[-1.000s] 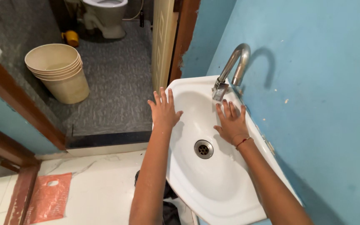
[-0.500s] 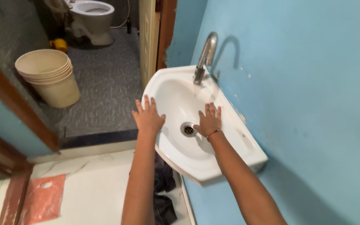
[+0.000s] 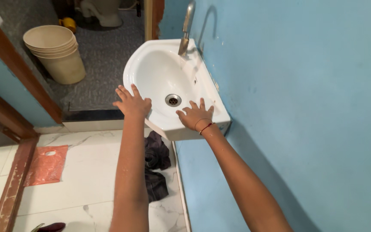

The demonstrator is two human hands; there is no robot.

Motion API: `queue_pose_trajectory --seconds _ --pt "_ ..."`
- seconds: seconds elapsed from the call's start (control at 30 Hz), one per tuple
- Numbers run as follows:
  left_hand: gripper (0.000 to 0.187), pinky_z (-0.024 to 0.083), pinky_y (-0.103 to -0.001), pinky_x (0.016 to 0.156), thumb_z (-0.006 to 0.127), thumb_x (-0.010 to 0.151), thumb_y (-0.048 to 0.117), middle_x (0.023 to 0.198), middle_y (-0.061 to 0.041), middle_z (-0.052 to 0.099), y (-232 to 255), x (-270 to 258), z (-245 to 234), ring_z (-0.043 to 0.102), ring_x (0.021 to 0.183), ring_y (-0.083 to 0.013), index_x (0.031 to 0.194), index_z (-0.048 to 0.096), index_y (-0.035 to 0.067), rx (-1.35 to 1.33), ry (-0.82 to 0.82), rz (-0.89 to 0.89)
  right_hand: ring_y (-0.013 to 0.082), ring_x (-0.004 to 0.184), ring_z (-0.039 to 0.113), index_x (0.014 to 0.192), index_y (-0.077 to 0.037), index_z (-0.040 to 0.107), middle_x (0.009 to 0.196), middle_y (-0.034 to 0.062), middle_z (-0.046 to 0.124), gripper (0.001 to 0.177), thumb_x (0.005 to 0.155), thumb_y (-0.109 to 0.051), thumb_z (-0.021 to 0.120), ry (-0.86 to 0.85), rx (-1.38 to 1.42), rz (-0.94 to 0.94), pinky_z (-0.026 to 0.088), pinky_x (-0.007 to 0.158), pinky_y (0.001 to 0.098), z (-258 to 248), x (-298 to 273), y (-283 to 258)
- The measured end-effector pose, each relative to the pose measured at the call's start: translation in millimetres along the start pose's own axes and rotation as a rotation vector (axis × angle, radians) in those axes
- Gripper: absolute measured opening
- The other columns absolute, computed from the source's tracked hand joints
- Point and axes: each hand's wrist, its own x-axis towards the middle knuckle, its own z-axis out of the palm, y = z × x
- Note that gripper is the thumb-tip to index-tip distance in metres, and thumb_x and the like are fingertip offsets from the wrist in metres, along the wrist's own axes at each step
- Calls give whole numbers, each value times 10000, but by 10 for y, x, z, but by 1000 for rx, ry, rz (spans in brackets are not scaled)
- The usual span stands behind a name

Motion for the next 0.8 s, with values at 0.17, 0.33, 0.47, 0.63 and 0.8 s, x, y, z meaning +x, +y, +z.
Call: queue_pose_trajectory --seconds 0.17,0.33,0.47,0.63,0.8 --pt "874 292 -726 1089 512 892 523 1664 -297 93 60 -46 -80 35 1549 -443 1629 211 162 39 -39 -23 378 1578 -64 1472 -327 530 1709 48 128 667 931 -690 388 -46 -54 6 -37 1225 667 -14 297 55" --pt "925 394 -714 1015 549 871 542 1653 -300 121 83 109 -200 84 1542 -460 1638 176 185 94 -71 -42 408 1564 -93 1560 -206 396 1706 163 53 797 922 -673 496 216 -108 -60 -85 1239 542 51 795 367" --pt "1006 606 -579 724 595 862 512 1681 -269 102 116 444 -480 511 1277 -502 1659 51 229 77 -167 -59 401 1556 -103 1622 -150 199 1709 151 32 973 886 -655 586 219 -246 5 -101 1213 567 -39 1157 342" --pt "1147 642 -409 453 709 831 572 1655 -271 152 242 1059 -485 684 1064 -492 1653 12 178 172 -134 -28 399 1560 -107 1638 -140 124 1716 133 28 1064 865 -662 637 151 -393 42 -98 1223 571 -147 1624 225" --pt "1320 638 -437 508 794 704 722 1605 -254 297 457 1735 -244 685 1046 -453 1639 100 101 282 34 64 379 1561 -26 1623 -133 160 1691 189 83 1084 827 -618 714 258 -402 24 -50 1233 554 -165 2114 172"
